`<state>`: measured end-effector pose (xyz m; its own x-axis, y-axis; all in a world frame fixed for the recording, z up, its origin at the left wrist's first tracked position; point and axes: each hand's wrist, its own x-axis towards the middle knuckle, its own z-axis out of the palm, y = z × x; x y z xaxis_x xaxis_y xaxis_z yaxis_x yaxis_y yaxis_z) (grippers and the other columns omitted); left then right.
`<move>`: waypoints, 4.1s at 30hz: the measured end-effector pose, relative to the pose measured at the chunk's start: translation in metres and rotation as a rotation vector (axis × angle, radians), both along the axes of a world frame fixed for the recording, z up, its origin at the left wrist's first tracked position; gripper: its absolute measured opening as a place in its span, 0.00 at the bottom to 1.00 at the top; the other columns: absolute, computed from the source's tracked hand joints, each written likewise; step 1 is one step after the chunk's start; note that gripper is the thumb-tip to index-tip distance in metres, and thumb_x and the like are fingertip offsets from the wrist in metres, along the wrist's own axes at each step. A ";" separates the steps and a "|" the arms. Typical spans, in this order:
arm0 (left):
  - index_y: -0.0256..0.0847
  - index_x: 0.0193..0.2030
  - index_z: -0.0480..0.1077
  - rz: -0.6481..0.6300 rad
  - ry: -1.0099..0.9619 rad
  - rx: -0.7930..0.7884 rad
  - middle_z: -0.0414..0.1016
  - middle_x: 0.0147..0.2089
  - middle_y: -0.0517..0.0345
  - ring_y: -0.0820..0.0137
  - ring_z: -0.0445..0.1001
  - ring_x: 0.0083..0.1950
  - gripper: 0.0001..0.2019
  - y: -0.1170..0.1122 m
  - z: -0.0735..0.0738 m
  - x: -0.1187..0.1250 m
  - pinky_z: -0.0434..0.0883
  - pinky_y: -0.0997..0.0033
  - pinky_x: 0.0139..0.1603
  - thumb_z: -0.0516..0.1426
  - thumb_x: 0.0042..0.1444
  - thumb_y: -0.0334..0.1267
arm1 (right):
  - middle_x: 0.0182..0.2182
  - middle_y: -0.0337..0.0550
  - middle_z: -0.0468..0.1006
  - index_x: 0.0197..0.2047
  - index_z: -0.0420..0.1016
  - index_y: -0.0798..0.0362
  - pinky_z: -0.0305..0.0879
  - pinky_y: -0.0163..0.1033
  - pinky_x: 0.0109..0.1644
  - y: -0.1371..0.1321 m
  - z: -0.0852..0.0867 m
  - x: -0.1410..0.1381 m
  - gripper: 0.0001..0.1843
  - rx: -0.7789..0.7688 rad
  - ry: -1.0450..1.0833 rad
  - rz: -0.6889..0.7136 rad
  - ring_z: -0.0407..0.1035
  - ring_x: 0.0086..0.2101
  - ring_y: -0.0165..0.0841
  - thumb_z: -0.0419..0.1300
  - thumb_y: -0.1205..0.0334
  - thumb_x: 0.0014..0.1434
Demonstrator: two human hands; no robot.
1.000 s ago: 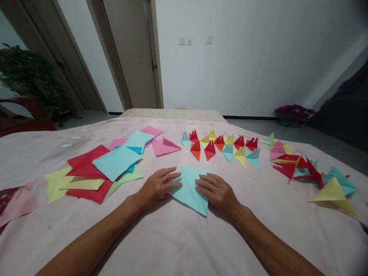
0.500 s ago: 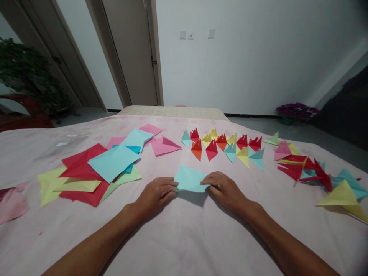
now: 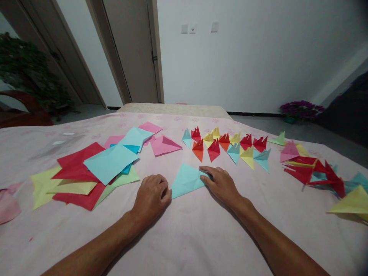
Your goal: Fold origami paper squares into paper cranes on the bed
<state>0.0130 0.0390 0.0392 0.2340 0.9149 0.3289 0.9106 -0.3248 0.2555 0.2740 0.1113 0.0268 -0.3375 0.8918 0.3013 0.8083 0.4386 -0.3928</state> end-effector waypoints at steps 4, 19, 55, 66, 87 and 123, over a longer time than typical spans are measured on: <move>0.41 0.25 0.68 -0.019 0.063 0.041 0.72 0.32 0.54 0.62 0.70 0.36 0.07 0.001 0.000 0.001 0.67 0.55 0.43 0.57 0.54 0.32 | 0.43 0.41 0.81 0.53 0.75 0.44 0.63 0.44 0.45 0.005 -0.002 0.000 0.15 0.014 -0.025 0.000 0.71 0.41 0.39 0.58 0.55 0.64; 0.47 0.73 0.45 -0.557 0.085 -0.225 0.50 0.74 0.49 0.58 0.48 0.74 0.30 0.001 -0.001 0.010 0.51 0.47 0.72 0.50 0.67 0.41 | 0.51 0.50 0.76 0.57 0.71 0.47 0.63 0.53 0.55 -0.010 0.003 -0.013 0.18 0.301 -0.120 0.130 0.66 0.52 0.44 0.55 0.65 0.65; 0.42 0.33 0.72 0.002 -0.287 0.075 0.74 0.34 0.58 0.65 0.71 0.39 0.03 0.000 0.001 0.015 0.65 0.67 0.39 0.59 0.59 0.34 | 0.41 0.40 0.82 0.36 0.76 0.47 0.62 0.55 0.59 -0.024 0.005 0.018 0.07 0.302 0.263 0.256 0.72 0.52 0.41 0.64 0.69 0.53; 0.42 0.38 0.72 -0.246 -0.742 0.115 0.76 0.50 0.51 0.65 0.74 0.53 0.08 0.015 -0.011 -0.008 0.71 0.63 0.53 0.54 0.60 0.27 | 0.47 0.41 0.81 0.49 0.74 0.47 0.61 0.54 0.59 -0.034 0.019 0.020 0.21 0.531 0.147 0.543 0.67 0.56 0.42 0.55 0.73 0.53; 0.48 0.52 0.75 -0.361 -0.158 0.140 0.77 0.53 0.50 0.61 0.73 0.51 0.17 0.012 -0.010 -0.034 0.70 0.56 0.51 0.57 0.58 0.29 | 0.44 0.44 0.82 0.50 0.77 0.48 0.67 0.50 0.53 -0.035 0.009 0.003 0.18 0.339 0.146 0.529 0.71 0.50 0.40 0.56 0.72 0.60; 0.41 0.51 0.77 -0.259 -0.690 -0.521 0.76 0.44 0.51 0.69 0.74 0.40 0.19 0.021 0.006 -0.031 0.70 0.70 0.41 0.53 0.55 0.30 | 0.55 0.46 0.72 0.53 0.76 0.42 0.64 0.52 0.53 -0.021 0.006 0.006 0.26 0.205 -0.010 0.427 0.65 0.53 0.43 0.56 0.76 0.56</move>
